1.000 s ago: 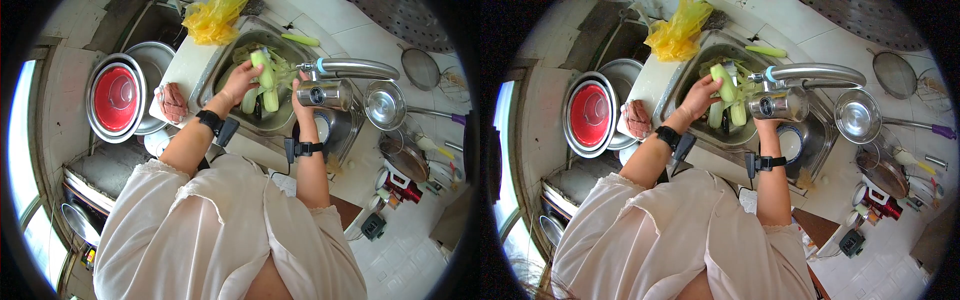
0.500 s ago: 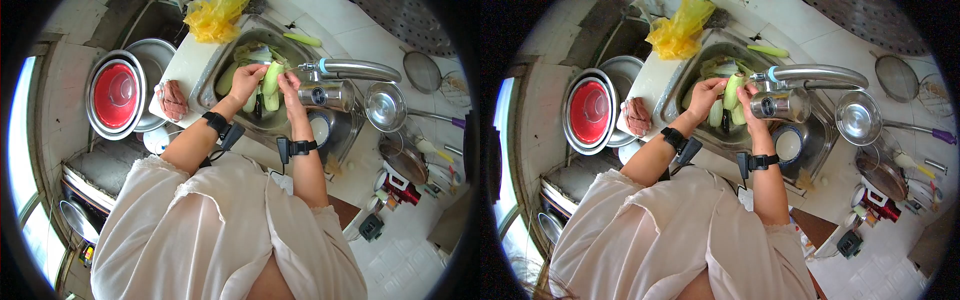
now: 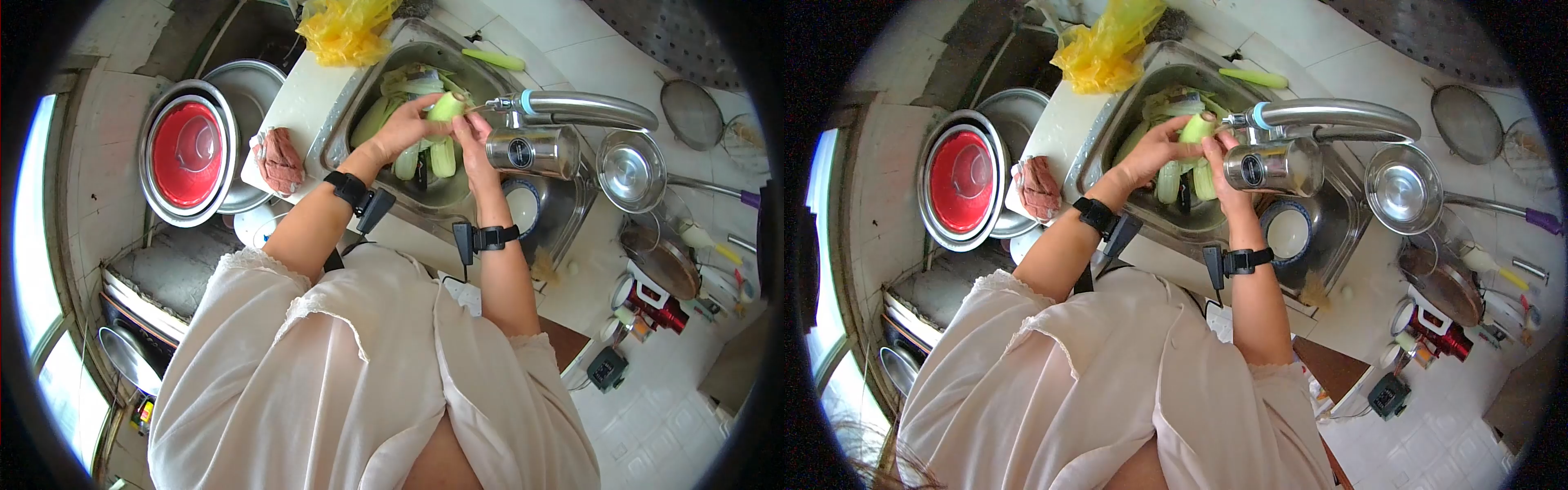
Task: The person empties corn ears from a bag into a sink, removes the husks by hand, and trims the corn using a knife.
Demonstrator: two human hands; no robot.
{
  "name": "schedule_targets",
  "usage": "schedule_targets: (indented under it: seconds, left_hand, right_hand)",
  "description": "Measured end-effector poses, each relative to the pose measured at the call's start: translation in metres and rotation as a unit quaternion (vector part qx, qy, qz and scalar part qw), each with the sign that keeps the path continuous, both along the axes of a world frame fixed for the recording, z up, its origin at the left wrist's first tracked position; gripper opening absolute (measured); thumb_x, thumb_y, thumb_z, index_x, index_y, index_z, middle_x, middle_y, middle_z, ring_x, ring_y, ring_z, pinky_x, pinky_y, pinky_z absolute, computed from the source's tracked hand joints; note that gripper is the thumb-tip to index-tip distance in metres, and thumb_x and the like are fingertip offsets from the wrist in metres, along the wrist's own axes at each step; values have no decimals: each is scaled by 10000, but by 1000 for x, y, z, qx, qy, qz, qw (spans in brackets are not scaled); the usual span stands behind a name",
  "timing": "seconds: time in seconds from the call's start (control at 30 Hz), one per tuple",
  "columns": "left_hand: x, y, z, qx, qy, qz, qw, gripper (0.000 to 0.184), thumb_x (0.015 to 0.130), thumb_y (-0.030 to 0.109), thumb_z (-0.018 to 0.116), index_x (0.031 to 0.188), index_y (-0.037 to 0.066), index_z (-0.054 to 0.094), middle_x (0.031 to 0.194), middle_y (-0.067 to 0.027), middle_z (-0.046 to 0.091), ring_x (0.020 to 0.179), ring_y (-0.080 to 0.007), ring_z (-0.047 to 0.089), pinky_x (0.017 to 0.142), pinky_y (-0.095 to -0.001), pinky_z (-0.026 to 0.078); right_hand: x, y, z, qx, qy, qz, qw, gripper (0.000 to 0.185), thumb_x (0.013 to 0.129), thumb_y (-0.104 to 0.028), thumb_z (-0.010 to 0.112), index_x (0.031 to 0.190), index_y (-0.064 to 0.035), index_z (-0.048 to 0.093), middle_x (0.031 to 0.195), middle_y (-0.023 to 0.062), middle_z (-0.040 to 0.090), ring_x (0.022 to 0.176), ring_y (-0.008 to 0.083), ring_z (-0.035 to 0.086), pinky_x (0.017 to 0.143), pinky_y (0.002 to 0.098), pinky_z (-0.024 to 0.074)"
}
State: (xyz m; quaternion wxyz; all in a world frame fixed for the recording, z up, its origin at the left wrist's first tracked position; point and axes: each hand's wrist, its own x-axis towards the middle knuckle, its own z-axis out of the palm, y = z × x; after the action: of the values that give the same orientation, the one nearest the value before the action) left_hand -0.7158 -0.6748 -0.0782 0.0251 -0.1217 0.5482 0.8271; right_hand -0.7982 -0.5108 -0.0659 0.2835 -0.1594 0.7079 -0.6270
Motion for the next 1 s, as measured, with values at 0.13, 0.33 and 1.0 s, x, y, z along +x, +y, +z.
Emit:
schedule_targets:
  seconds: [0.13,0.33,1.0]
  left_hand:
    - [8,-24,24,97,-107,124,982,559,989,265,685,1485,153,453,1295,-59,630,1196,-202,600,955,-409,525]
    - [32,-41,21,-44,-103,76,991,509,994,305,690,1429,174,461,1214,-70,635,1138,-210,649,908,-413,553]
    - [64,-26,31,182,-162,67,968,574,1042,570,536,1398,127,465,912,-80,613,636,-167,586,507,-286,490]
  right_hand:
    - [2,-2,-14,26,-34,-34,999,339,1029,-242,651,1269,-5,678,1182,95,727,1060,195,678,977,338,520]
    - [44,-7,-72,575,83,229,781,412,936,-331,666,1173,0,731,1209,243,708,1164,402,665,992,456,526]
    - [36,10,-51,497,135,200,834,533,822,-540,689,1082,-77,728,1126,190,740,1070,403,693,895,465,534]
